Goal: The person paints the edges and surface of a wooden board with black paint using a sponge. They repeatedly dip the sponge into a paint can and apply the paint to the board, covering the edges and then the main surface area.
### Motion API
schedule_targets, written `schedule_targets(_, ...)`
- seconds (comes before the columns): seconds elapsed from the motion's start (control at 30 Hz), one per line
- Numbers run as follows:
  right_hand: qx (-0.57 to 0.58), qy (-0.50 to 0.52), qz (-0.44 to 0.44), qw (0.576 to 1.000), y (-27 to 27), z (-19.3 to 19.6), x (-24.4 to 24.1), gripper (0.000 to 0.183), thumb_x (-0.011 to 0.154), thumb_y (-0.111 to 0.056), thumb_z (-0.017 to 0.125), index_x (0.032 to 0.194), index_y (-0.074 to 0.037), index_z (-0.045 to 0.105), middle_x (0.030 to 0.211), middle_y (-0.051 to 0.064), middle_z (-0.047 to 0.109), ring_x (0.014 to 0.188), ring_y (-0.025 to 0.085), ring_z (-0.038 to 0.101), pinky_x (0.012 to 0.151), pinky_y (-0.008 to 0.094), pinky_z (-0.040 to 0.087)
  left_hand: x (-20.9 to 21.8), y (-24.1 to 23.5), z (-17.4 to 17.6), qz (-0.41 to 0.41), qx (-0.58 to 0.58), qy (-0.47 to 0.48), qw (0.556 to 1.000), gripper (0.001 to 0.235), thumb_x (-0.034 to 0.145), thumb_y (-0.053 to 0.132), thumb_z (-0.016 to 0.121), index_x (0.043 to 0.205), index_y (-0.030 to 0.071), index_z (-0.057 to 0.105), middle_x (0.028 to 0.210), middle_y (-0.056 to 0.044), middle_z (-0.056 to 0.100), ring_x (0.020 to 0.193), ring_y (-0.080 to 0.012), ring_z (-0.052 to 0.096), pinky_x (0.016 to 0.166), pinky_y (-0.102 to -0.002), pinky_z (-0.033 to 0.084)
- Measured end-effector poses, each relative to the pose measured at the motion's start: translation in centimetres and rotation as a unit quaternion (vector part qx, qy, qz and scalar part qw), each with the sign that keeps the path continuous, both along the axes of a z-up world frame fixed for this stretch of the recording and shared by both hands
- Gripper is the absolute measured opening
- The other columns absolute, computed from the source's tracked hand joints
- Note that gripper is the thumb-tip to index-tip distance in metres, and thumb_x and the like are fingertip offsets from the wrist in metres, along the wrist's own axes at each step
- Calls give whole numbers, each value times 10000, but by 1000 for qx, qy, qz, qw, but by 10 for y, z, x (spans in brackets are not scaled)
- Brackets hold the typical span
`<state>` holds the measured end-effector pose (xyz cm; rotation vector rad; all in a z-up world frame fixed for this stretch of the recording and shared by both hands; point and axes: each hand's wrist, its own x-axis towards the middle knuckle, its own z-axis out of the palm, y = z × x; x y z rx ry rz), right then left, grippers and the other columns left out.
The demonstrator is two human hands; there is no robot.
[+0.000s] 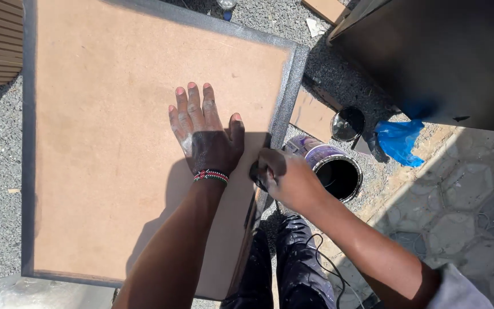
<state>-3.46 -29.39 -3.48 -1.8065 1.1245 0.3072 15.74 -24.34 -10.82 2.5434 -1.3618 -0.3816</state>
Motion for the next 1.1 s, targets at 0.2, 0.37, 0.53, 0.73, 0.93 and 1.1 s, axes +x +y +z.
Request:
schedule_targets(0.2,-233,-34,43,971,-2,-36,-19,234,985,-122,822,1197,-22,829,997,200,762,996,449,794,817,555,705,-1,-2,6,3,17,16,1000,934,1142,598,672,1884,112,379,1920,-199,275,1840,-442,72,1494,-673,43)
schedule_targets(0.37,-466,-66,23,882,-224,-75,1,151,1064,-63,830,1026,-126,698,934,89,726,805,437,638,544,602,397,-2,1,-10,-16,-90,-62,994,934,1105,623,642,1821,37,517,1900,-282,443,1804,-483,282,1477,-703,179)
schedule_targets(0.53,-460,-82,141,873,-225,-51,-7,98,973,-48,841,1009,-139,828,917,46,792,802,401,705,491,545,356,-2,4,-14,-16,-131,-102,986,893,1144,655,620,1760,9,595,1829,-288,536,1762,-490,366,1448,-729,275)
schedule_targets(0.73,-324,25,243,914,-49,-20,-24,158,1041,-39,619,952,-126,716,959,73,721,982,402,714,664,605,581,-2,3,-17,-8,-134,-99,986,931,1094,635,776,1787,48,571,1860,-256,510,1776,-485,382,1462,-730,311)
schedule_targets(0.93,-416,-79,416,805,-62,-42,-33,14,1048,-191,729,1041,-203,731,1002,32,655,927,307,678,653,479,615,-3,1,-16,-11,-136,-105,985,902,1123,656,715,1766,31,617,1854,-256,505,1765,-489,385,1457,-722,297)
schedule_targets(1.1,-262,32,-25,964,-153,-55,-2,191,920,-253,927,1013,-118,829,939,69,795,795,298,706,611,514,515,-2,2,-13,-18,-103,-112,988,953,1101,669,793,1799,62,562,1868,-235,487,1775,-476,362,1468,-720,304)
